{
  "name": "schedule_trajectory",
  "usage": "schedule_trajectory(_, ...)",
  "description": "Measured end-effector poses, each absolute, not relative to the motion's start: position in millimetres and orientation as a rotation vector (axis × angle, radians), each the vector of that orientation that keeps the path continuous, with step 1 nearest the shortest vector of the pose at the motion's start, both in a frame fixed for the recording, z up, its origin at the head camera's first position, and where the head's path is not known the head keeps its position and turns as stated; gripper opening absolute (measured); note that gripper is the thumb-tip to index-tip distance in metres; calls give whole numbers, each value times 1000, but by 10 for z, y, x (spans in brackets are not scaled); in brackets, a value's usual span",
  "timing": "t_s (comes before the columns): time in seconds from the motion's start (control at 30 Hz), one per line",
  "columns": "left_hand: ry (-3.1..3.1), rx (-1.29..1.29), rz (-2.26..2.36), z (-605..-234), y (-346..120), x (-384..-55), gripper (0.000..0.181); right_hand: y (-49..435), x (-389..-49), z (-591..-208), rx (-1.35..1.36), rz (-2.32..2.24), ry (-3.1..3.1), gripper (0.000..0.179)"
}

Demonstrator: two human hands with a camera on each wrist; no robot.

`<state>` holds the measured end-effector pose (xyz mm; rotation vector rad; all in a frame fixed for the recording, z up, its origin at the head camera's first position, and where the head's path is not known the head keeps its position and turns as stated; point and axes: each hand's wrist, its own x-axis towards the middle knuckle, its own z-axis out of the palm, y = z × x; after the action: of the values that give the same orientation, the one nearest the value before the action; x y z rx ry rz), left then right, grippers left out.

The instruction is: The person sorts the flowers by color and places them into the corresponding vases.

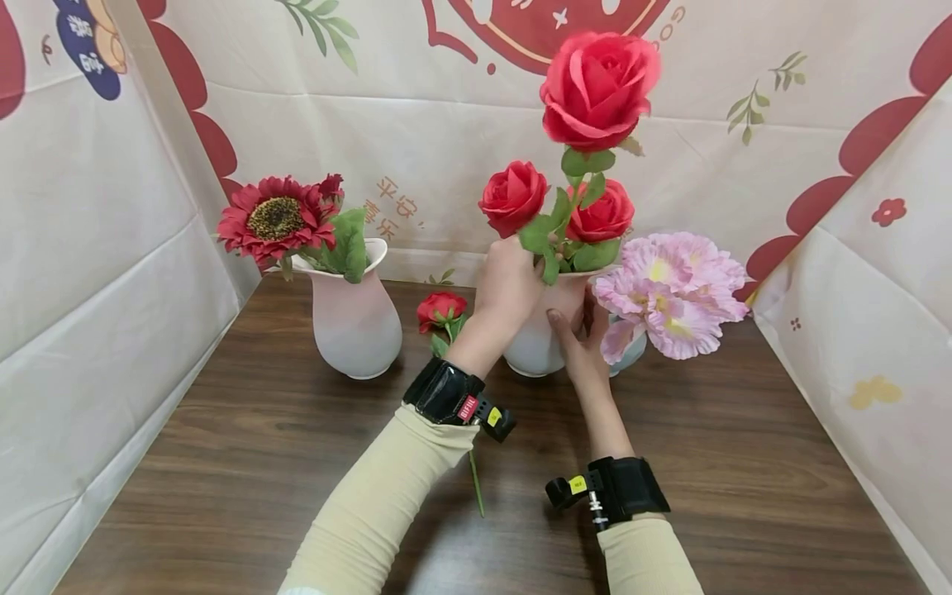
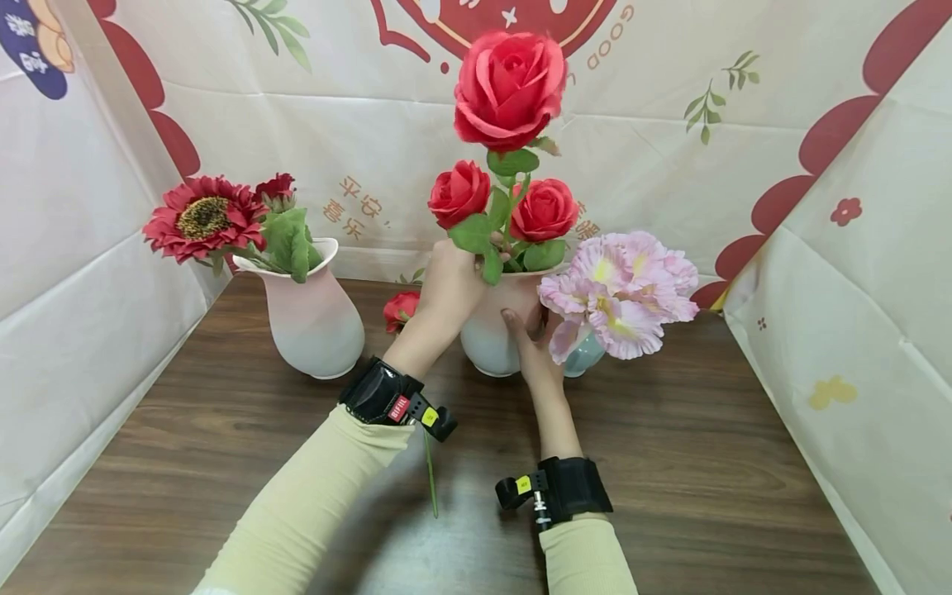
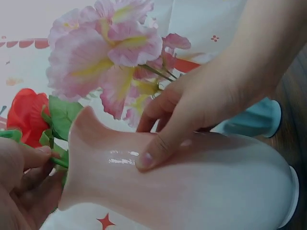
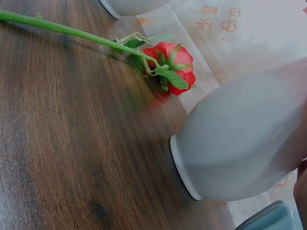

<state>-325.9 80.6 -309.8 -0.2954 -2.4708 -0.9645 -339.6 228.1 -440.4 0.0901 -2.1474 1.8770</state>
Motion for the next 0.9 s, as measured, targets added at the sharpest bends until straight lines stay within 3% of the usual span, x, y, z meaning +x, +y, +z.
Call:
schedule_trajectory(0.2,-2587,-203,-858,-3082,806,-3273,29,2277,-3397,-4422,92,1873,-2125,79)
schedule_trajectory(0.33,-2676,-251,-906,-3132,726,-3268,62,2268,-3409,-4436,104,1861,-2112,77)
schedule_trajectory(0.43,-2708,-261,-988,-3170,671,-3253,73,2267,-3416,-4444,123,1846,-2095,74)
schedule_trajectory(0.9,-2670,-279,-1178,-3388,424,-3162,61,2279,-3411,-4442,91,1827,-2146,80)
